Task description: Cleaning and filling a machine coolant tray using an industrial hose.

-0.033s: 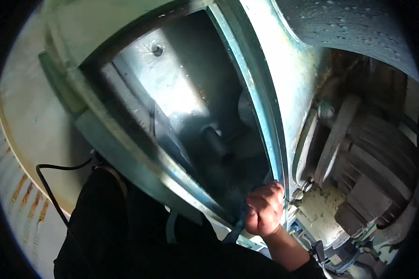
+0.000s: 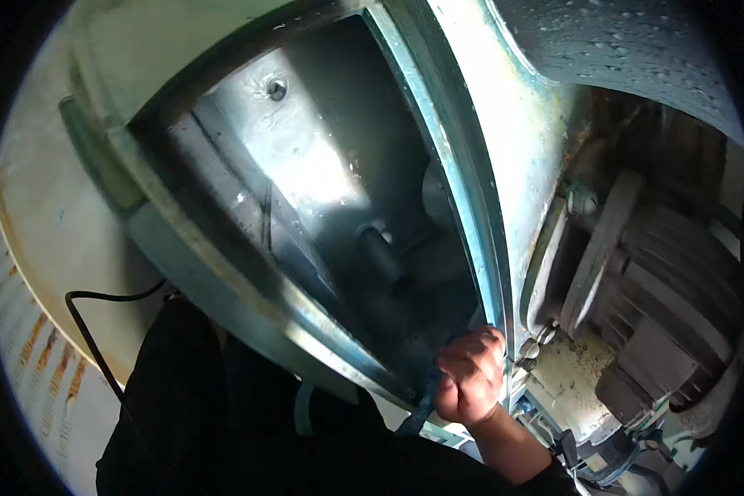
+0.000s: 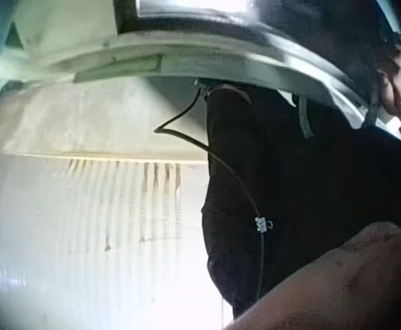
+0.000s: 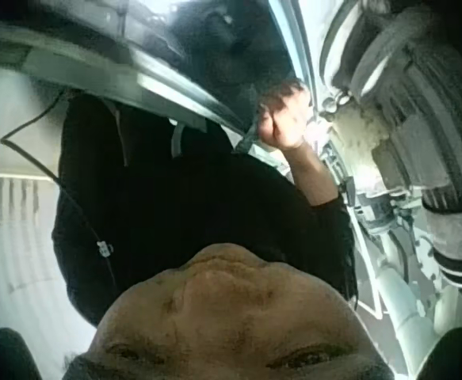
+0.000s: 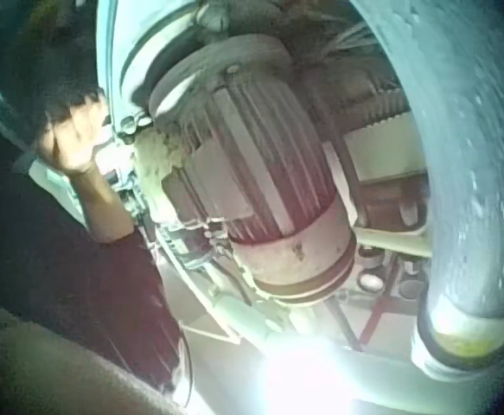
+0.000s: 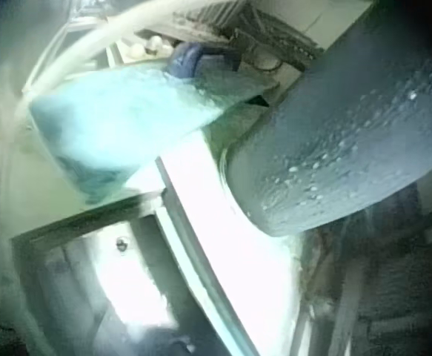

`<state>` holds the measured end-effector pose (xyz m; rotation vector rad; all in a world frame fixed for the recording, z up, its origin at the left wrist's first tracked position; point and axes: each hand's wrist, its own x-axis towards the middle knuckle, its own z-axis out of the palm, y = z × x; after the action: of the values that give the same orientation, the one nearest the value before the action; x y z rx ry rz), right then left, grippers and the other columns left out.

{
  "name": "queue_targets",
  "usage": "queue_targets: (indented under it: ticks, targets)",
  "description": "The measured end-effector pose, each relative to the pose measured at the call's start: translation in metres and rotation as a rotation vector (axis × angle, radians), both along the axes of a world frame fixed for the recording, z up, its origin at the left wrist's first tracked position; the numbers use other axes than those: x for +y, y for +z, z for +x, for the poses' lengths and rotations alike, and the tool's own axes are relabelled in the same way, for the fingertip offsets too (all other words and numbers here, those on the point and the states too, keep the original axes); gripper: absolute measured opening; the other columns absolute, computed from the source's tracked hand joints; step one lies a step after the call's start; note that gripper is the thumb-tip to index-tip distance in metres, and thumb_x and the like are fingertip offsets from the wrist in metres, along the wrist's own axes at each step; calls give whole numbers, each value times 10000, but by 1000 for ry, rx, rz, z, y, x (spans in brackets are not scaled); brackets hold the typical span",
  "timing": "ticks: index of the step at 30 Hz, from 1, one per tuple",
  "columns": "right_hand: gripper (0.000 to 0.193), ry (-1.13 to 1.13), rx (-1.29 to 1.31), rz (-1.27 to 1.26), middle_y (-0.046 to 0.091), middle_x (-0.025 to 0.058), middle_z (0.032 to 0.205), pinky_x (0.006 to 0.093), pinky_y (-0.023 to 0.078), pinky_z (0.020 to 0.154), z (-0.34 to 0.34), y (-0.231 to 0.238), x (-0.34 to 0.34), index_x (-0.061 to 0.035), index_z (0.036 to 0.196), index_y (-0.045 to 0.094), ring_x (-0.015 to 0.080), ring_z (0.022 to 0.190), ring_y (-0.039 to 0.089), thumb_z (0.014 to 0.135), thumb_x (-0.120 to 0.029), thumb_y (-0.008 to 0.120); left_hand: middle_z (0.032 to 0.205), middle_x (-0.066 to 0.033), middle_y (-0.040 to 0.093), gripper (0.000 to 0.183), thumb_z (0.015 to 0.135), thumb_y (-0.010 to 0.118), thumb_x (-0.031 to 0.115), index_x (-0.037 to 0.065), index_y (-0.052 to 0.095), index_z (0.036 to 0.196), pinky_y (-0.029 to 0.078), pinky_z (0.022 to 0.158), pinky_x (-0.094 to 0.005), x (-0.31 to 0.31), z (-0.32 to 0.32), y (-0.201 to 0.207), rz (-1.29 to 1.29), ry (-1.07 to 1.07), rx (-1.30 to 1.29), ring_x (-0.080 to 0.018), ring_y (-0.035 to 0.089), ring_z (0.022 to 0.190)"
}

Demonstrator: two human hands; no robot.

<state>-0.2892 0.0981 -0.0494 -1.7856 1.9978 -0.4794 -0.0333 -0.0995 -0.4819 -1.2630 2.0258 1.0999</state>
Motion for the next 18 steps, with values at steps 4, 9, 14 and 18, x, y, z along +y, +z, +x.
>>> queue_targets:
  ticks: [4, 9, 14, 18]
  targets:
    - [134, -21, 4, -22, 698, 71, 932, 451, 490, 834, 1, -3, -4, -77, 916, 690, 265, 838, 633, 783, -63, 690, 1300, -160, 682, 413, 927, 749, 143, 40, 651, 1315, 483, 1095, -489, -3, -3, -17, -26, -23, -52, -293, 621, 1256]
    - [153, -42, -6, -10, 700, 66, 912, 441, 490, 812, 2, -3, -4, -81, 894, 686, 254, 826, 635, 750, -31, 673, 1297, -160, 684, 405, 934, 741, 150, 40, 653, 1314, 484, 1091, -484, -3, 0, -22, -34, -35, -69, -292, 624, 1250]
    - [167, -22, 4, -27, 698, 58, 898, 420, 498, 764, 0, -4, -6, -82, 884, 684, 249, 814, 636, 727, -27, 676, 1294, -160, 686, 398, 940, 732, 157, 39, 654, 1312, 485, 1088, -478, -1, -1, -24, -42, -44, -70, -292, 627, 1244]
    - [168, -17, -17, -32, 699, 55, 897, 421, 499, 762, 0, -5, -6, -82, 883, 683, 248, 809, 637, 722, -32, 680, 1291, -160, 687, 393, 945, 725, 163, 38, 655, 1311, 486, 1085, -474, -2, 1, -26, -53, -48, -73, -291, 629, 1239]
